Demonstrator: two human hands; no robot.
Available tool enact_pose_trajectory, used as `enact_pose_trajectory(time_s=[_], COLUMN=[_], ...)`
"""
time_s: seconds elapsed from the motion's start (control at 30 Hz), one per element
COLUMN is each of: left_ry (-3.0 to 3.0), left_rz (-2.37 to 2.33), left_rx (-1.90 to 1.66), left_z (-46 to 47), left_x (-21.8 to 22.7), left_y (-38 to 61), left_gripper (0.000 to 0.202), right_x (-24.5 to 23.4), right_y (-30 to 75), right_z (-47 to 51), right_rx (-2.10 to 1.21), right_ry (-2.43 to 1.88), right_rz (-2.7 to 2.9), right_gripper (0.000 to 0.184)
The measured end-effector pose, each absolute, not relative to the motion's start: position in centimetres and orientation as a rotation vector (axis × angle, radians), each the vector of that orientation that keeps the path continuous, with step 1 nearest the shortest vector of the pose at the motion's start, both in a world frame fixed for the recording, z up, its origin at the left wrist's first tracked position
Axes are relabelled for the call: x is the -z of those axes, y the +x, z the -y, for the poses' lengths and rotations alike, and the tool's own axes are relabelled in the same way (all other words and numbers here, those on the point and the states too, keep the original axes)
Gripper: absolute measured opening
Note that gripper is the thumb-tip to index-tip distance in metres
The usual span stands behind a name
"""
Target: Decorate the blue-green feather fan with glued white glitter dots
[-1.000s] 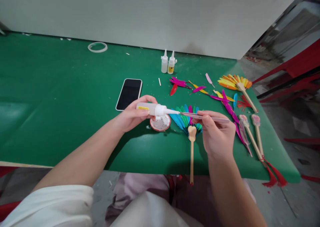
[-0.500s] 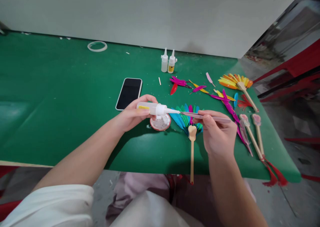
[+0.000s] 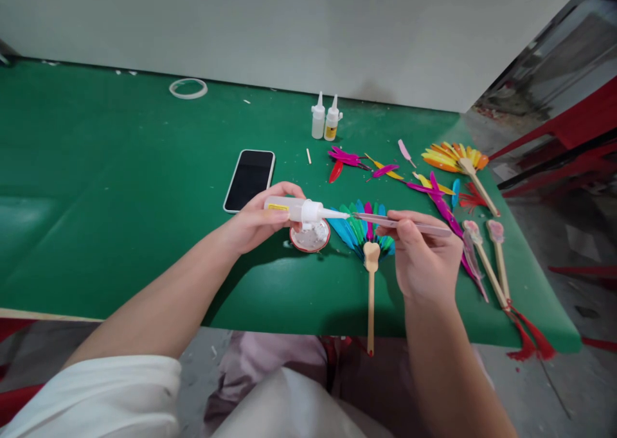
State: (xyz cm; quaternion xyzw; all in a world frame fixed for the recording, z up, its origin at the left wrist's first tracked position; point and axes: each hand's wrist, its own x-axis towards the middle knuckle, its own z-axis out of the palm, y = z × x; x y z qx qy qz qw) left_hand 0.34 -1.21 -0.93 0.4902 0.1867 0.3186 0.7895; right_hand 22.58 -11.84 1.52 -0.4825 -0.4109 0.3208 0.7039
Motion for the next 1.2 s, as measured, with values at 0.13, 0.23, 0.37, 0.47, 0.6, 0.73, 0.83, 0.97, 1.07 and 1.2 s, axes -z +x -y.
enact_pose_trajectory(time_s=[0.13,0.23,0.37,0.47,0.6,0.73,0.83,0.97,1.07,1.2], left_ry=[1.048,1.052,1.063,1.066,1.077,1.078,1.087,1.092,1.093,1.09], left_rz=[-0.42,-0.43,-0.431,-0.428,-0.436,-0.448,-0.455,-0.458,-0.468,-0.475], left_rx=[-0.69,-0.692,-0.687,-0.689,-0.694,-0.697,-0.7,-0.697,-0.696,-0.693], left_z=[1.34,1.37,1.27,1.24,1.28,1.29,1.27,1.26,1.27,1.26], left_x=[0.82,0.8,0.92,0.93,0.81,0.79,0.87,0.9,0.83,0.88], left_y=[0.38,0.38,0.36,0.37,0.41,0.43,0.41,0.45,0.48,0.42], left_gripper=[0.035,0.036,0.037,0.037,0.036,0.036,0.036,0.037,0.038,0.038], right_x=[-1.42,-1.41,-1.41,-1.39,-1.4,-1.39,-1.37,-1.44,-1.59,-1.83], right_y=[22.57,22.56,22.54,22.45,22.35,22.31,22.29,22.32,22.38,22.4], right_z=[11.86,11.89,11.87,11.86,11.9,11.93,11.94,11.95,11.98,12.03], right_rx=[-0.72,-0.716,-0.715,-0.717,-0.712,-0.706,-0.705,-0.719,-0.717,-0.735], right_ry=[-1.095,-1.11,-1.078,-1.07,-1.076,-1.098,-1.091,-1.077,-1.089,-1.066], right_rz=[0.935,0.947,0.955,0.961,0.956,0.953,0.951,0.942,0.923,0.89], right_gripper=[0.006,0.008,0.005,0.004,0.005,0.005,0.005,0.005,0.006,0.005])
